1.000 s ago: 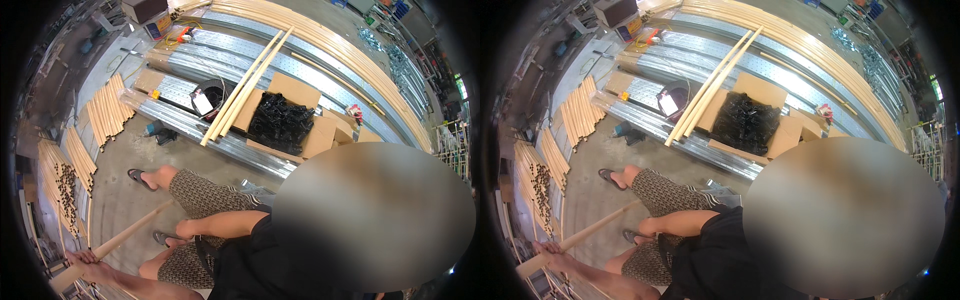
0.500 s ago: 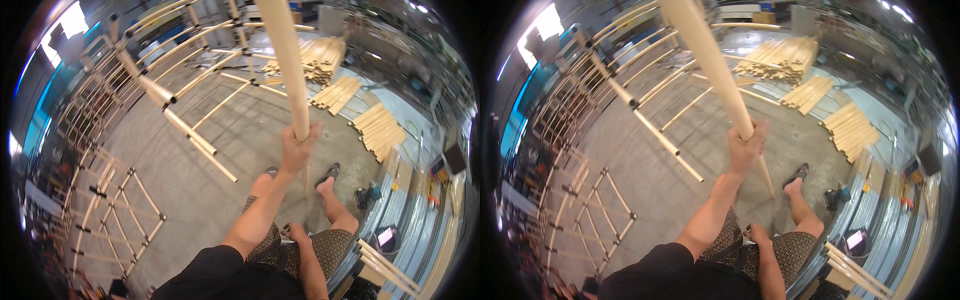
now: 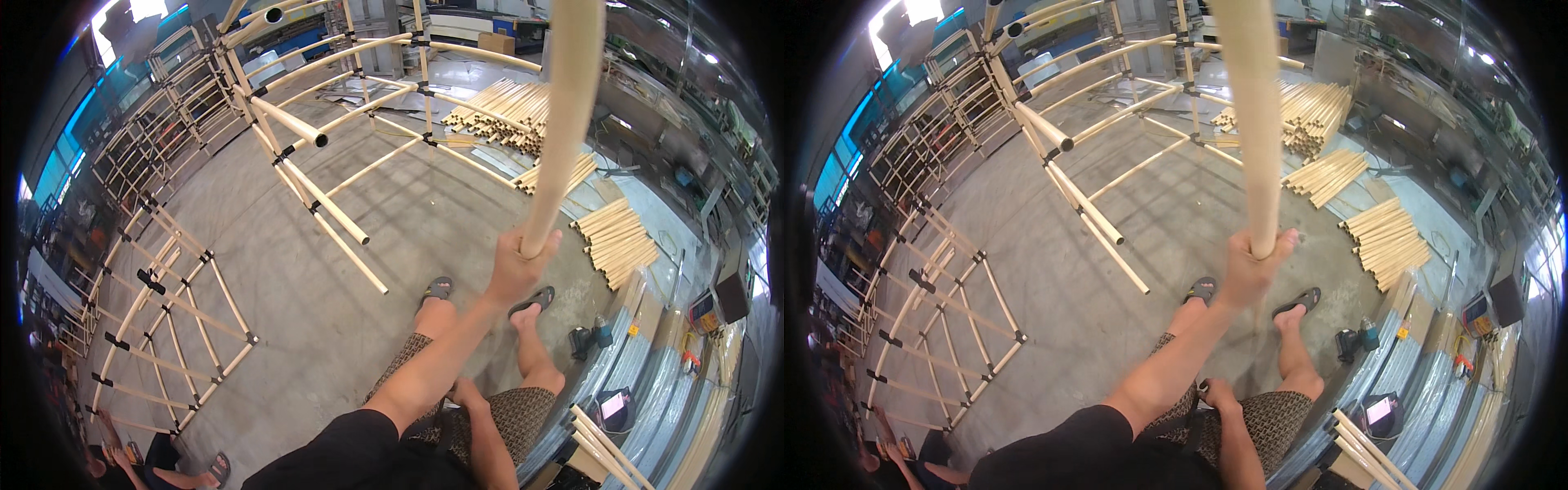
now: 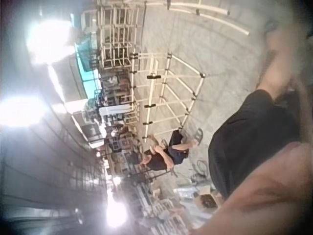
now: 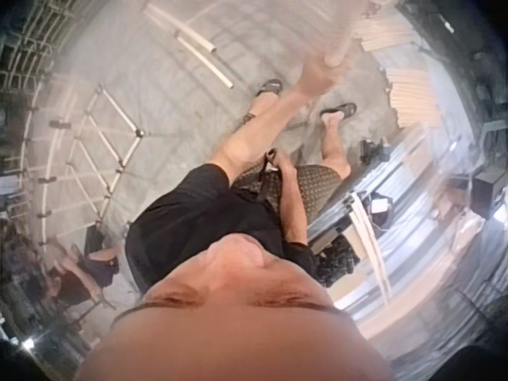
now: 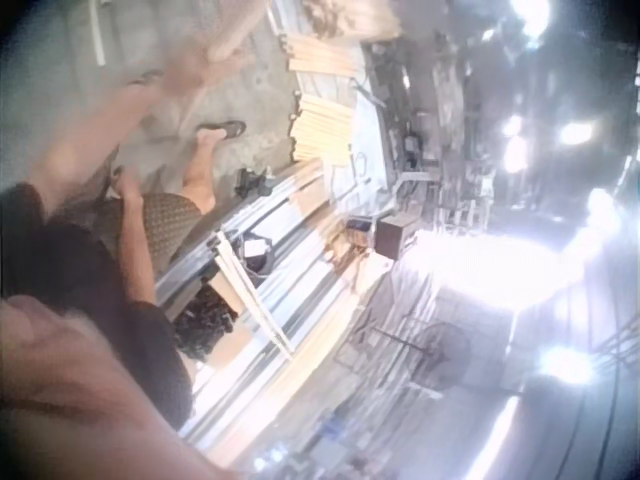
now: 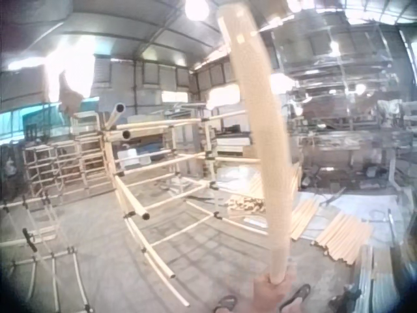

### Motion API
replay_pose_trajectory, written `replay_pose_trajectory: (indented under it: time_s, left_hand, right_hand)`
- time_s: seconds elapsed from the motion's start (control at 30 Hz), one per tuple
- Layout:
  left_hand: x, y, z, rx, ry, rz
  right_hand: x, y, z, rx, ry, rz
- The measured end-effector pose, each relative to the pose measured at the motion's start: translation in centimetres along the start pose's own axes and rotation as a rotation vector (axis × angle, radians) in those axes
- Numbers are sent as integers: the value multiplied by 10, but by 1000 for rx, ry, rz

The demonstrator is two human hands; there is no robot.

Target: The person picks up black connectors from a cardboard box and long wooden poles, slides the connectors onto a pole by hand, and then uses a power drill to tighten the fasteners to build a large frame.

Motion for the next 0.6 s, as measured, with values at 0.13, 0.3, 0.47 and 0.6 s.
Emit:
replay_pose_trajectory:
  time_s: [0.13, 0.3, 0.47, 0.6]
  left_hand:
    - [6, 35, 7, 43, 17, -98]
    - [15, 48, 0, 61, 36, -187]
    - [14, 50, -6, 78, 8, -200]
    - [3, 52, 1, 20, 53, -202]
  right_hand:
    - [-17, 33, 31, -187, -98, 120]
    - [12, 8, -14, -345, 25, 107]
    - [31, -22, -58, -445, -76, 172]
    - [-8, 35, 5, -220, -71, 120]
Point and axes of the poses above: each hand's wrist, its own x-axis away from the middle knuckle, its own y-axis out of the palm, z = x × y, the point moved 7 cm from there along -x, towards the middle knuckle, and after that the axes turned 2 degrees about z, right-handed, at the moved point
